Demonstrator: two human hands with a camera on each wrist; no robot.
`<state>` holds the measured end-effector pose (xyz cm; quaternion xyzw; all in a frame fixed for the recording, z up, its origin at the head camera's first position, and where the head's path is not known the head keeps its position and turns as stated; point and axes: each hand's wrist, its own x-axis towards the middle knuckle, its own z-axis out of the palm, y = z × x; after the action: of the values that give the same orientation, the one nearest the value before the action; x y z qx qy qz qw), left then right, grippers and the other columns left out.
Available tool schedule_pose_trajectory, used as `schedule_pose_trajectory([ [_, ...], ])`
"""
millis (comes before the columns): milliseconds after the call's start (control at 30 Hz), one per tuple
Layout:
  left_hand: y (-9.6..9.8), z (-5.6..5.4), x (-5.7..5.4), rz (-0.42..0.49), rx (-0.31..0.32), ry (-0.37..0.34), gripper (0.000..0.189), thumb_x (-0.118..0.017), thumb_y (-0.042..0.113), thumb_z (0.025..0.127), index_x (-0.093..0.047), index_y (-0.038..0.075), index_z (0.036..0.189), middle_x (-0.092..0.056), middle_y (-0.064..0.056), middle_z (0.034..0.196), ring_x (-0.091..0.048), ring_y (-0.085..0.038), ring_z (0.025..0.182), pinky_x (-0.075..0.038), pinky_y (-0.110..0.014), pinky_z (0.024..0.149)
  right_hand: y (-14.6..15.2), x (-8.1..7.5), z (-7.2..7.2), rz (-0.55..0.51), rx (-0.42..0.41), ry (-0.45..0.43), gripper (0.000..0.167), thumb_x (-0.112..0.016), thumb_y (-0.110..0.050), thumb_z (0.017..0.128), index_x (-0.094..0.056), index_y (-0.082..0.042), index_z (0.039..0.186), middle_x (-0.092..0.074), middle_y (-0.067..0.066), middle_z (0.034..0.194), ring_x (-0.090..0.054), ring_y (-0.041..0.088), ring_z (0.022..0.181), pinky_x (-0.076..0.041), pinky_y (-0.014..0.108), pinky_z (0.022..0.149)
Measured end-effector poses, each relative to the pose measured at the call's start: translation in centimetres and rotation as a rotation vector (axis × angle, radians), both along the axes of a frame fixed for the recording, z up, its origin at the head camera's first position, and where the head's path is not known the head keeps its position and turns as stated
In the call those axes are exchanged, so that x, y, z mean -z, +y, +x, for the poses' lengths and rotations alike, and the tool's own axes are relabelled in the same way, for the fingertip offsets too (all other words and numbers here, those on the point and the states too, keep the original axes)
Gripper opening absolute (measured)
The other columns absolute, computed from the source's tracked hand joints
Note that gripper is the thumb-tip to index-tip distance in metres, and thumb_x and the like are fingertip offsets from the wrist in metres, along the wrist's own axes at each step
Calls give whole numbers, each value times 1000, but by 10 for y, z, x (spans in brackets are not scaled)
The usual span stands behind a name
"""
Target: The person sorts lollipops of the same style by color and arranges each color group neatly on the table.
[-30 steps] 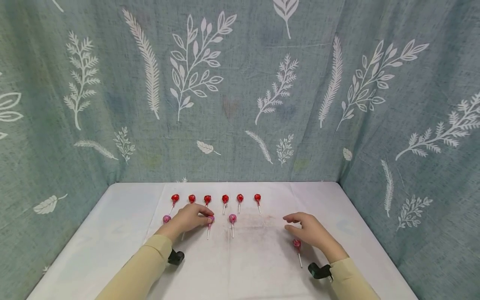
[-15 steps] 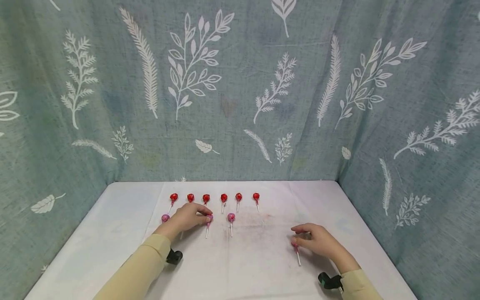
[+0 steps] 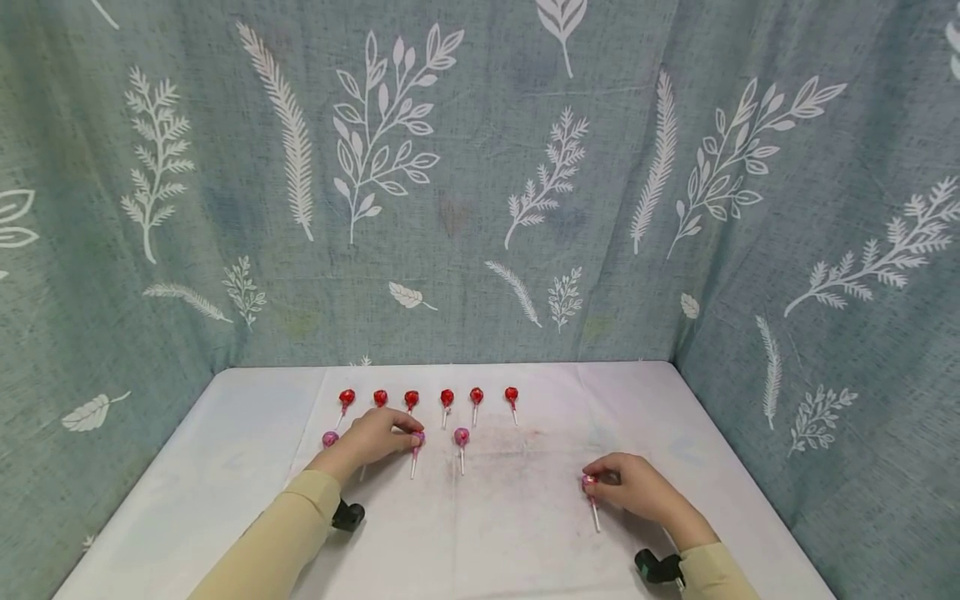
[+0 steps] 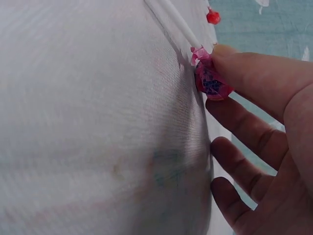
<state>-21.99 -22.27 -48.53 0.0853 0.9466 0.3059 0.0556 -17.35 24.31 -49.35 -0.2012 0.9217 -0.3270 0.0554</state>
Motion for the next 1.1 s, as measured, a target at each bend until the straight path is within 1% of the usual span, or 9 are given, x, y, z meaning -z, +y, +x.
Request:
schedule_pose_trajectory([
  [67, -1, 0, 0, 1, -1, 0, 17, -78, 36, 86, -76, 33, 103, -68, 14, 104, -60, -22, 112, -44, -53, 95, -1, 0, -1, 8, -4, 6, 23, -75, -38, 88, -76, -21, 103, -66, -14, 97, -59, 11, 91, -50, 43, 84],
  [167, -2, 1, 0, 2, -6, 1, 17, -78, 35, 86, -76, 33, 103, -69, 13, 104, -60, -22, 111, -44, -53, 95, -5, -2, -4, 17, -9, 0, 22, -75, -38, 89, -75, -21, 102, -66, -15, 95, -59, 11, 88, -50, 41, 81],
  [267, -3, 2, 0, 3, -17, 3, 17, -78, 35, 86, -76, 32, 103, -69, 13, 104, -60, -22, 110, -44, -53, 95, -12, -7, -9, 14, -8, -3, 21, -75, -38, 89, -75, -22, 102, -66, -14, 94, -60, 12, 91, -50, 43, 82],
  [400, -3, 4, 1, -5, -17, 13, 18, -78, 35, 86, -76, 33, 104, -68, 15, 103, -61, -20, 109, -44, -52, 95, -24, -15, -20, 9, -25, 10, 19, -75, -38, 89, -74, -24, 102, -66, -15, 95, -61, 15, 99, -48, 48, 89],
  [567, -1, 6, 1, 2, -7, 14, 18, -78, 36, 85, -76, 34, 103, -68, 17, 102, -60, -19, 109, -43, -52, 95, -41, -21, -36, 28, -81, 17, 23, -73, -38, 91, -75, -22, 106, -65, -15, 96, -61, 17, 100, -49, 46, 88],
  [700, 1, 6, 1, 0, -1, 19, 18, -78, 37, 86, -76, 34, 103, -68, 16, 103, -60, -19, 110, -41, -54, 96, -55, -26, -47, 30, -99, 9, 22, -73, -37, 91, -74, -22, 107, -66, -15, 97, -61, 18, 101, -49, 44, 86],
  [900, 2, 7, -1, -9, -6, 20, 19, -78, 36, 86, -77, 32, 104, -68, 16, 103, -60, -20, 111, -40, -55, 97, -76, -27, -59, 29, -117, 8, 24, -72, -34, 92, -74, -19, 110, -67, -13, 100, -62, 22, 104, -50, 46, 88],
  [1100, 0, 8, -3, 2, -9, 25, 19, -78, 35, 86, -77, 31, 105, -68, 16, 103, -61, -20, 108, -42, -55, 96, -94, -25, -67, 26, -98, 10, 21, -72, -32, 92, -75, -19, 109, -68, -10, 101, -62, 21, 105, -49, 46, 89],
])
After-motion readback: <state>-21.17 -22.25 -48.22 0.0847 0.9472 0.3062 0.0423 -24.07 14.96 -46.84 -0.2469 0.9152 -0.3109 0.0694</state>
